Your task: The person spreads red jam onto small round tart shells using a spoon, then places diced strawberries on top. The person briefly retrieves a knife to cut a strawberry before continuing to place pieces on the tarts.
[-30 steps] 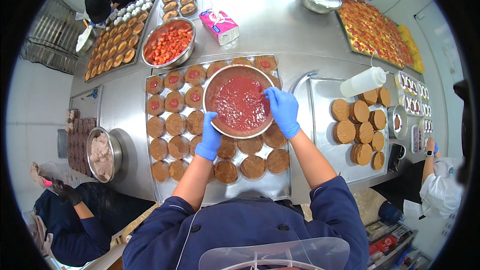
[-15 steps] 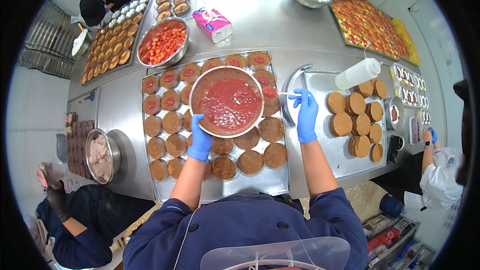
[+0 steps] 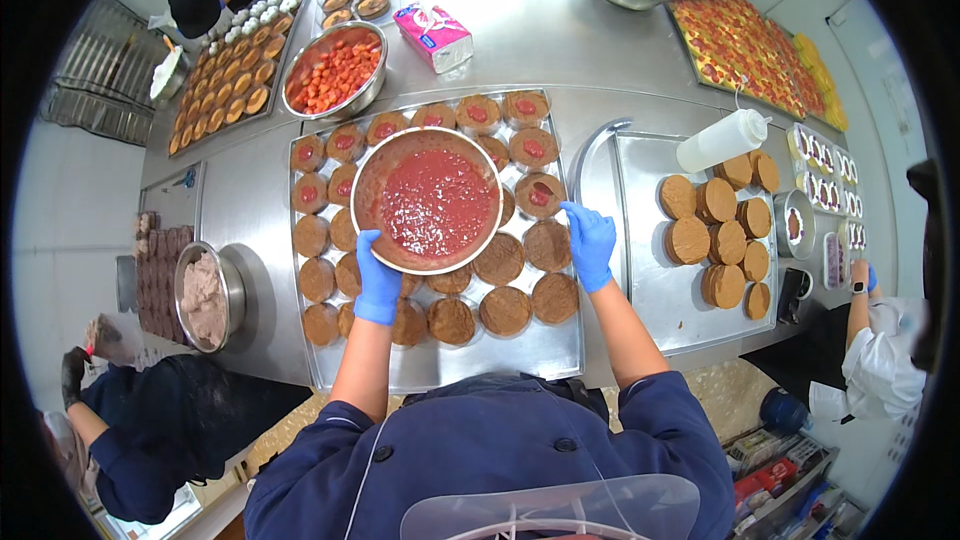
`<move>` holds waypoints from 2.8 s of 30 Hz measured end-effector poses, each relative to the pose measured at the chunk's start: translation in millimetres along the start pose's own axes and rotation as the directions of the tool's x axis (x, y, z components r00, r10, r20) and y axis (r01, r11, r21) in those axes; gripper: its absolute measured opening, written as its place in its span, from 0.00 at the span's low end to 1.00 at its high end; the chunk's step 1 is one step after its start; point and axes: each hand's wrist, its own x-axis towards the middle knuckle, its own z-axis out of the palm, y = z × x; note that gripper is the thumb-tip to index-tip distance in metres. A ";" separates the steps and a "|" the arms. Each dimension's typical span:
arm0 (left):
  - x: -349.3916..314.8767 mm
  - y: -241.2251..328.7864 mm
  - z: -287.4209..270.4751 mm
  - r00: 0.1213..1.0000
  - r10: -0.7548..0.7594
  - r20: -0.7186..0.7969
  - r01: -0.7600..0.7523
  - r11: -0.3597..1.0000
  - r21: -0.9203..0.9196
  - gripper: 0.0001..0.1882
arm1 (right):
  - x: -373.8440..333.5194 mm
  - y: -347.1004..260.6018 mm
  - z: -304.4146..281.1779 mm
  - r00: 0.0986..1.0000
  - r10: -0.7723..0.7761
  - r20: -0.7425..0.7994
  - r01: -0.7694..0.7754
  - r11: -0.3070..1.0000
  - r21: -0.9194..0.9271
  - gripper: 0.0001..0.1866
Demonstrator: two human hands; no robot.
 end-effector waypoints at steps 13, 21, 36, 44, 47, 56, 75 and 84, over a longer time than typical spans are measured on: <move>-33.1 -23.3 2.8 0.996 -0.092 0.015 0.090 0.993 0.078 0.31 | 32.4 -24.5 -38.9 0.896 0.441 -0.053 -0.354 0.781 0.515 0.11; -63.0 -62.0 20.5 0.996 -0.093 0.017 0.091 0.993 0.072 0.32 | 38.0 -76.9 -46.8 0.965 0.067 0.252 -0.130 0.962 0.242 0.11; -101.4 -94.9 7.9 0.992 -0.014 -0.126 -0.003 0.991 -0.137 0.33 | 17.3 -5.9 -77.0 0.841 0.386 0.380 -0.526 0.420 0.739 0.18; -123.3 -87.6 -26.5 0.947 0.181 -0.267 -0.201 0.978 -0.049 0.31 | -37.6 27.5 -48.3 0.950 -0.272 0.156 0.244 0.954 0.176 0.07; -135.0 -91.0 -27.1 0.940 0.198 -0.279 -0.216 0.976 -0.036 0.30 | -46.0 34.8 -42.8 0.950 -0.277 0.146 0.249 0.951 0.185 0.07; -151.0 -109.8 -13.3 0.962 0.155 -0.223 -0.172 0.983 -0.061 0.34 | -3.6 14.6 -86.1 0.860 0.383 0.336 -0.492 0.452 0.744 0.18; -183.2 -162.9 8.0 0.980 0.021 -0.198 -0.043 0.993 -0.107 0.34 | -3.5 -13.8 -120.0 0.701 0.165 0.694 -0.698 0.357 0.621 0.18; -217.4 -116.7 -34.0 0.920 0.121 -0.374 -0.151 0.987 -0.051 0.32 | -60.2 10.0 -127.7 0.894 0.056 0.445 -0.334 0.746 0.576 0.13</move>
